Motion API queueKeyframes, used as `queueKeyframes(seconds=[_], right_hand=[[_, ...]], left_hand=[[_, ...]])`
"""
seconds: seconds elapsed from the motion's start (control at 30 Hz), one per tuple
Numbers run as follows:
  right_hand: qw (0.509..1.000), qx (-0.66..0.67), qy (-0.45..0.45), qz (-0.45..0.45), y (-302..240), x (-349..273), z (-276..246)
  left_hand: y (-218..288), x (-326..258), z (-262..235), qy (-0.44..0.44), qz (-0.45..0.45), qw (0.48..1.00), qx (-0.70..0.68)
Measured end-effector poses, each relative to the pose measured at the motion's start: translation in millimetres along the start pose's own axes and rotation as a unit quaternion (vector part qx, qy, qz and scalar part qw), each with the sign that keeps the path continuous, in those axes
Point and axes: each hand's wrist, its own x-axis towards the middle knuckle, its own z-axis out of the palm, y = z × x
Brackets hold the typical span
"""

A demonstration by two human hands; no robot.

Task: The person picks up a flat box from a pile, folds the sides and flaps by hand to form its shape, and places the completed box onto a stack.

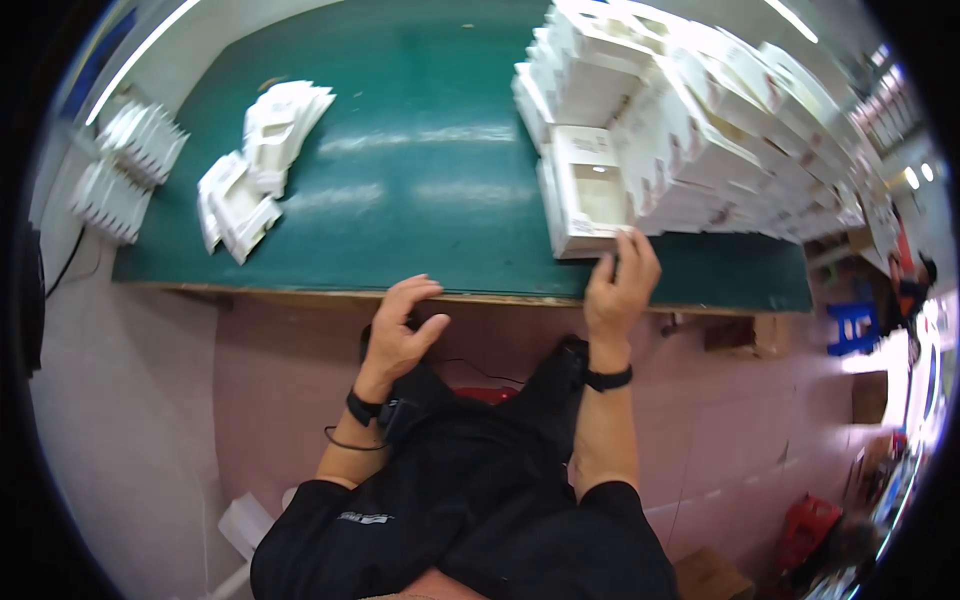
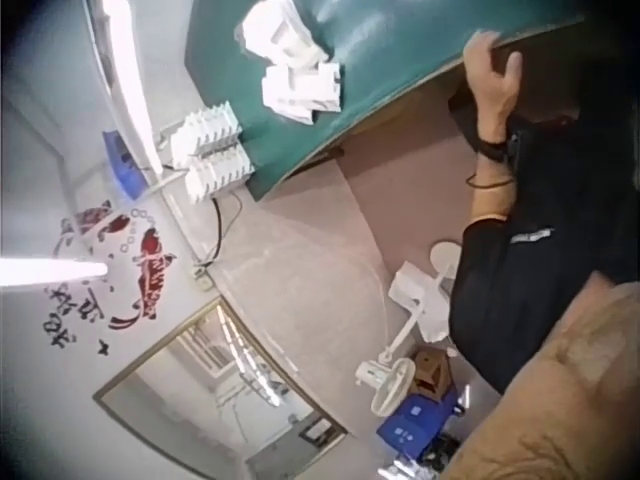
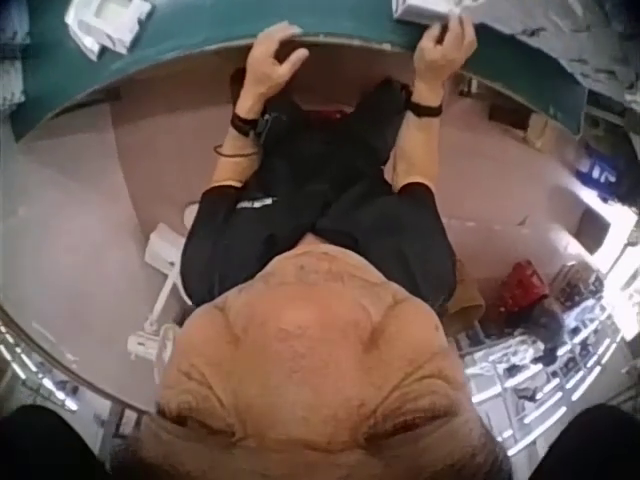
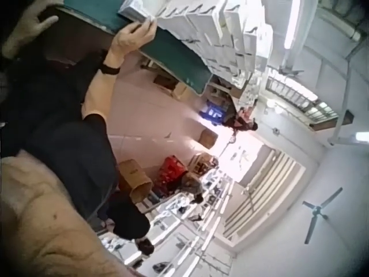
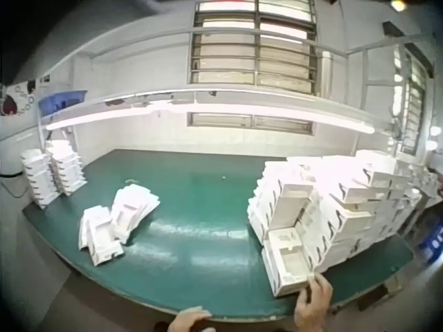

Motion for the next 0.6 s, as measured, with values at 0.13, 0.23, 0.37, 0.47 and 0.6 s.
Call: queueKeyframes(seconds=[0.13,0.23,0.37,0.47,0.6], right_hand=[[0.997,0.079,0.014,-0.014,-24,-12,-10],[0.984,0.165,-0.066,-0.025,-45,-23,-9],[0.964,0.223,-0.147,-0.006,-62,-35,0],[0.955,0.243,-0.17,0.014,-66,-42,3],[0.947,0.257,-0.189,0.038,-67,-40,4]], left_hand=[[-3,1,-3,0.017,0.009,1.0,-0.001],[5,4,-17,0.006,-0.096,0.989,-0.111],[-12,21,-55,0.068,-0.079,0.994,-0.031],[-49,42,-101,0.21,-0.046,0.969,0.118],[-128,56,-192,0.378,-0.082,0.864,0.323]])
